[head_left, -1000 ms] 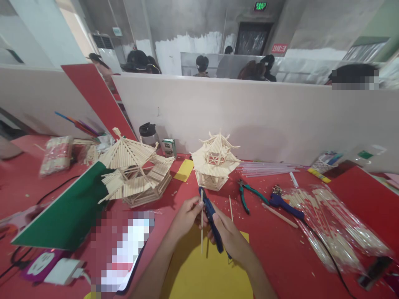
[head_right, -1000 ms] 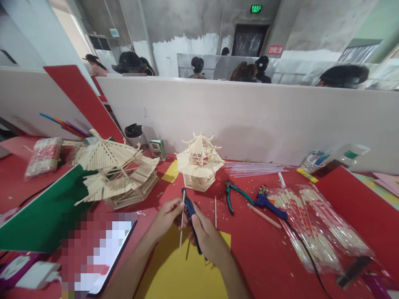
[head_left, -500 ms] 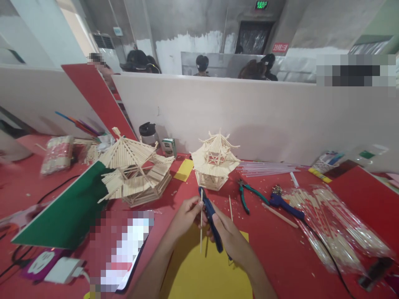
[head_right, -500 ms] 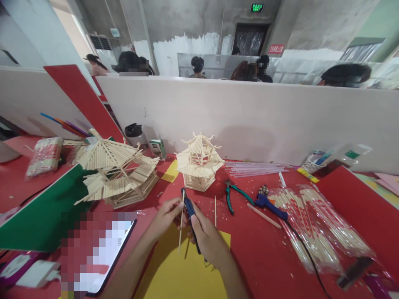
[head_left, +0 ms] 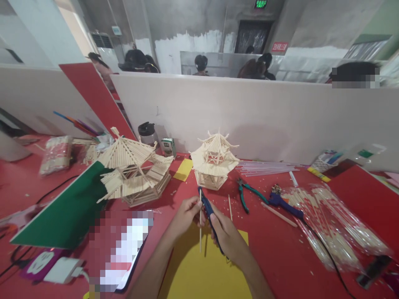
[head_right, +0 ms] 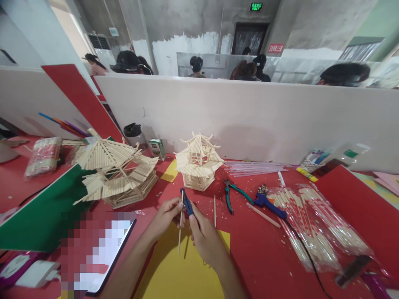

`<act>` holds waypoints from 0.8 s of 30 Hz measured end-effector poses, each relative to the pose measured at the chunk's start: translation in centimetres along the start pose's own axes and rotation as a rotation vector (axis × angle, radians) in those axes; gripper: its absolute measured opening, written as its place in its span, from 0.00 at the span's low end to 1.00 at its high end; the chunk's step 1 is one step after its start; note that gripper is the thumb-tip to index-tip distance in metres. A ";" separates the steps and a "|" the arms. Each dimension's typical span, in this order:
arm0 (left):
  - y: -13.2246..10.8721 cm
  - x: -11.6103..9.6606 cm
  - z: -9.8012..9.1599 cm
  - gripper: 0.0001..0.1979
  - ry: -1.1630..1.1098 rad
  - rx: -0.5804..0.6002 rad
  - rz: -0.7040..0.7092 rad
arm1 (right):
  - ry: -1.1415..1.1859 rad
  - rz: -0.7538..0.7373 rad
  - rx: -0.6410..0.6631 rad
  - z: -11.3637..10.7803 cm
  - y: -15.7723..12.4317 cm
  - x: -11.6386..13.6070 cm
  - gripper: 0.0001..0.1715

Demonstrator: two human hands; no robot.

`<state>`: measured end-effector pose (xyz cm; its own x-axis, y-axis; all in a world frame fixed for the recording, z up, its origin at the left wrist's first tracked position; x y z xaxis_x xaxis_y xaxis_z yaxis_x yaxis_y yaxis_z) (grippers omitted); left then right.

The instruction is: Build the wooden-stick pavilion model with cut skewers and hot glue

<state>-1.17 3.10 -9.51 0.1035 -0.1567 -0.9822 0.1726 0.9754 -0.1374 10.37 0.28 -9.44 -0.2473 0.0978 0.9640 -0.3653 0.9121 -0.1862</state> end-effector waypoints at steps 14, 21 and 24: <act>0.2 0.1 0.1 0.20 0.007 0.005 0.013 | -0.010 0.004 0.015 0.3 0.2 -0.6 0.32; 0.2 0.3 0.0 0.19 -0.016 -0.002 0.011 | 0.017 -0.004 0.012 0.6 0.2 -0.2 0.33; 0.2 0.2 0.0 0.18 -0.022 -0.001 0.012 | 0.018 -0.002 0.004 0.6 0.1 -0.2 0.32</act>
<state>-1.12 3.22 -9.77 0.1270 -0.1480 -0.9808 0.1701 0.9774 -0.1255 9.83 0.14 -9.75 -0.2301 0.1037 0.9676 -0.3696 0.9105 -0.1854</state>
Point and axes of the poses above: each hand's wrist, its own y-axis towards the middle knuckle, its own z-axis out of the palm, x = y × z, the point moved 10 cm from there along y, towards the middle knuckle
